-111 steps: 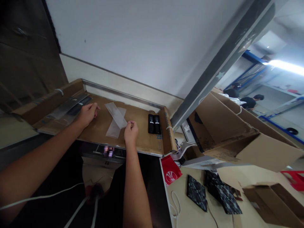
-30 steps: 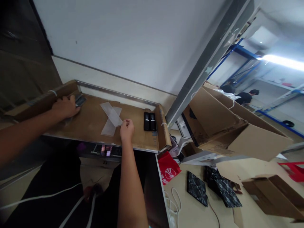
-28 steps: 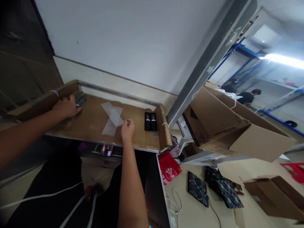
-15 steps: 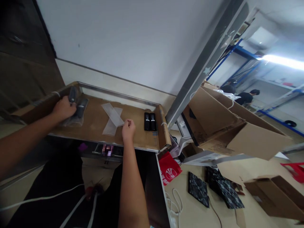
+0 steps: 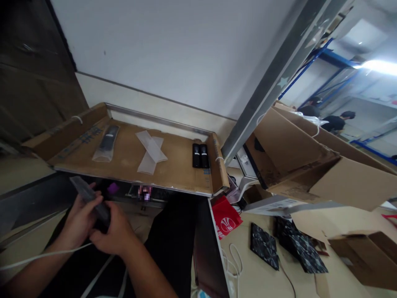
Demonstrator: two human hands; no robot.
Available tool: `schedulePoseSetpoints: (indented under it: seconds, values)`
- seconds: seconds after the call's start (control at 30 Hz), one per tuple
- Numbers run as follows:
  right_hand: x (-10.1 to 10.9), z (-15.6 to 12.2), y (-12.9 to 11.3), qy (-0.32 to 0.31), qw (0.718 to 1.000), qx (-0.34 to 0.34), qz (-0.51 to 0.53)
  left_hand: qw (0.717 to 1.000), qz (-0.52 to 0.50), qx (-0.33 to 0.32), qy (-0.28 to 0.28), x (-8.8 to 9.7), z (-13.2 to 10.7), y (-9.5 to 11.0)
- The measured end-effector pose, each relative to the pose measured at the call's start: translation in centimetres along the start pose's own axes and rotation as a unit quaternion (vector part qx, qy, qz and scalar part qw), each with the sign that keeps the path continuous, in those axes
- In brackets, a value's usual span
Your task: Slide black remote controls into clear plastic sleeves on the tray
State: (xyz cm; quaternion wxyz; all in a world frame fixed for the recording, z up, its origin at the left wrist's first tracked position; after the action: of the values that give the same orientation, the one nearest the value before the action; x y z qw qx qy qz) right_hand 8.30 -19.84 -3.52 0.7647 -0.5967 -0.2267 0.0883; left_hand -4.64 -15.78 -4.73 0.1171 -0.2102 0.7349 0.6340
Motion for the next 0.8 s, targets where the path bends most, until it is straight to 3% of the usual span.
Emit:
schedulePoseSetpoints:
  seconds: [0.13,0.2,0.27,0.37,0.53,0.63,0.8]
  values:
    - [-2.7,0.1,5.7,-0.046,0.989,-0.128,0.057,0.996,0.081,0.028,0.009,2.5,-0.5,-4.8]
    - [-3.1,0.0,8.4,-0.063,0.969,-0.195,0.140,0.993,0.111,0.041,-0.002,3.2,-0.2,-5.6]
    - [-3.4,-0.2,10.1,-0.088,0.931,-0.240,0.262,0.992,0.109,0.059,-0.022,3.6,0.5,-5.7]
    - [-3.2,-0.7,10.4,-0.144,0.872,-0.251,0.395,0.993,0.084,0.071,-0.040,4.3,1.7,-4.6]
    - [-3.0,-2.0,9.5,-0.260,0.816,-0.286,0.430,0.984,0.122,0.127,-0.023,5.5,3.3,-2.6]
    - [-3.1,-2.0,8.9,-0.278,0.805,-0.293,0.434,0.977,0.127,0.165,-0.041,5.0,3.2,-2.6]
    - [-2.7,-1.6,8.3,-0.269,0.809,-0.288,0.435,0.967,0.161,0.160,-0.119,3.7,2.6,-3.2]
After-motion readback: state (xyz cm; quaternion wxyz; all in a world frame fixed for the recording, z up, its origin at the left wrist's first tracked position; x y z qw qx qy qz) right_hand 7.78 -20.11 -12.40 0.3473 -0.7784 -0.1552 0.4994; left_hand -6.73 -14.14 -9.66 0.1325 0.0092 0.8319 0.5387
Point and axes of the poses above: each hand's wrist, its own z-axis towards the middle knuckle, its own x-axis out of the back of the hand, y = z × x, the point moved 8 cm from there along z, towards the middle knuckle, and after that the axes turned 14 degrees about -y, right-handed, at the moved point
